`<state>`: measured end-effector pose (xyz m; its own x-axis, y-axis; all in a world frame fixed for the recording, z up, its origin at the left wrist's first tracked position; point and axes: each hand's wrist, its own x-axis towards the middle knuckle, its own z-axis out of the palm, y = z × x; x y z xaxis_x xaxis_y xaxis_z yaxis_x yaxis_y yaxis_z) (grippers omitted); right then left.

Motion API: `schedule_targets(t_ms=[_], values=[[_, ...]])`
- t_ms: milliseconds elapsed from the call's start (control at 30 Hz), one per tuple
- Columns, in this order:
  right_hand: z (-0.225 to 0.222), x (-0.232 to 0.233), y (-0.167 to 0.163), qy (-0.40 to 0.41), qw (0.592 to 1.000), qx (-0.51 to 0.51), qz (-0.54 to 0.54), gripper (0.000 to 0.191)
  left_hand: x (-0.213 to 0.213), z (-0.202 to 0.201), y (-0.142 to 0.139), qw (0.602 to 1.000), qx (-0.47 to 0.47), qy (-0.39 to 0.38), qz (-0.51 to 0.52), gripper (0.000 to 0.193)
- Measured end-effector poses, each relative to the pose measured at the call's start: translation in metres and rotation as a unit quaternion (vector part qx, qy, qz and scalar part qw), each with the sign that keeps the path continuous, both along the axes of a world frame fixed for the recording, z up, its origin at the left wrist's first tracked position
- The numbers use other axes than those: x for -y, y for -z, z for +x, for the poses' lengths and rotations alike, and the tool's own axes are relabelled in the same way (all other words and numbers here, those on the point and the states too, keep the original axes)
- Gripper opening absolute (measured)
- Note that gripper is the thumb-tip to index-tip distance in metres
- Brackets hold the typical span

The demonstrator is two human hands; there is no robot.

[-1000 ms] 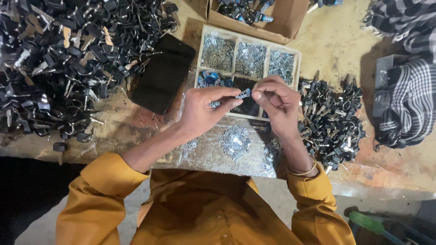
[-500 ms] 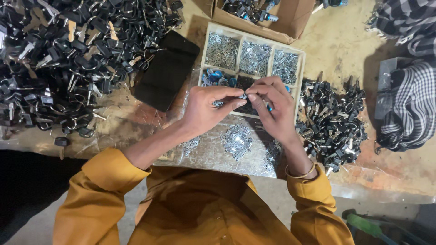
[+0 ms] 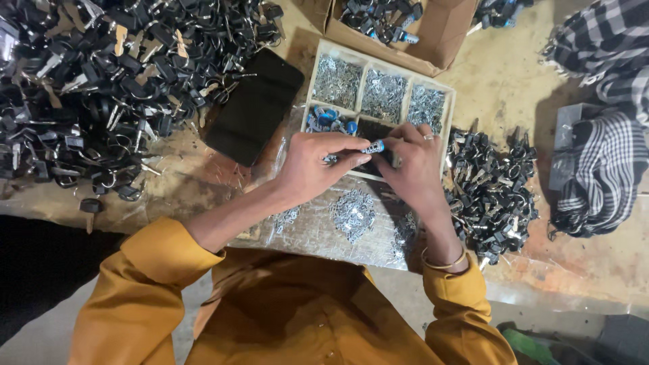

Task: The person sits at a workbench covered with piles of keys and lock parts. They pick small metal pins and springs from a compartment tray, insert them by hand into blue lock cylinder bodies, and place finished cylinders into the tray compartments, repeating the assembly cycle.

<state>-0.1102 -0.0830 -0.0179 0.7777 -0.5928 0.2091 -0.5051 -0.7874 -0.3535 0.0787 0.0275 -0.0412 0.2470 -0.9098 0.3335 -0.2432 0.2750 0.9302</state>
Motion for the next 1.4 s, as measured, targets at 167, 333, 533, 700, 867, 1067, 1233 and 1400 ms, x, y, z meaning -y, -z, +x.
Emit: schedule_targets(t_ms=[167,333,533,700,867,1067,1233,1400], values=[[-0.003,0.001,-0.007,-0.006,0.998,0.057,0.024,0.023,-0.001,-0.001,0.001,1.0,0.004,-0.001,-0.026,0.021],[0.0,0.002,-0.012,0.028,0.993,0.109,0.034,0.016,0.0,0.0,0.003,1.0,0.01,-0.003,-0.02,0.022],[0.0,0.001,-0.015,0.035,0.991,0.126,0.027,0.016,-0.003,-0.001,0.003,1.0,-0.018,0.006,-0.014,0.021],[-0.002,0.002,-0.012,0.031,0.993,0.111,0.025,0.015,-0.003,-0.003,0.003,1.0,-0.002,0.003,-0.01,0.022],[-0.005,0.002,-0.013,0.027,0.992,0.119,0.01,0.016,-0.006,-0.005,0.005,1.0,-0.011,0.01,-0.014,0.021],[-0.004,0.005,-0.016,0.031,0.989,0.14,0.024,0.014,-0.001,-0.004,0.004,1.0,0.004,0.004,-0.003,0.021],[-0.008,0.004,-0.015,0.05,0.979,0.189,0.057,0.015,0.001,-0.004,0.003,1.0,-0.005,0.005,-0.002,0.022],[-0.009,0.0,-0.009,0.044,0.877,0.316,0.358,0.013,0.007,-0.001,0.0,1.0,0.014,-0.002,0.001,0.022]])
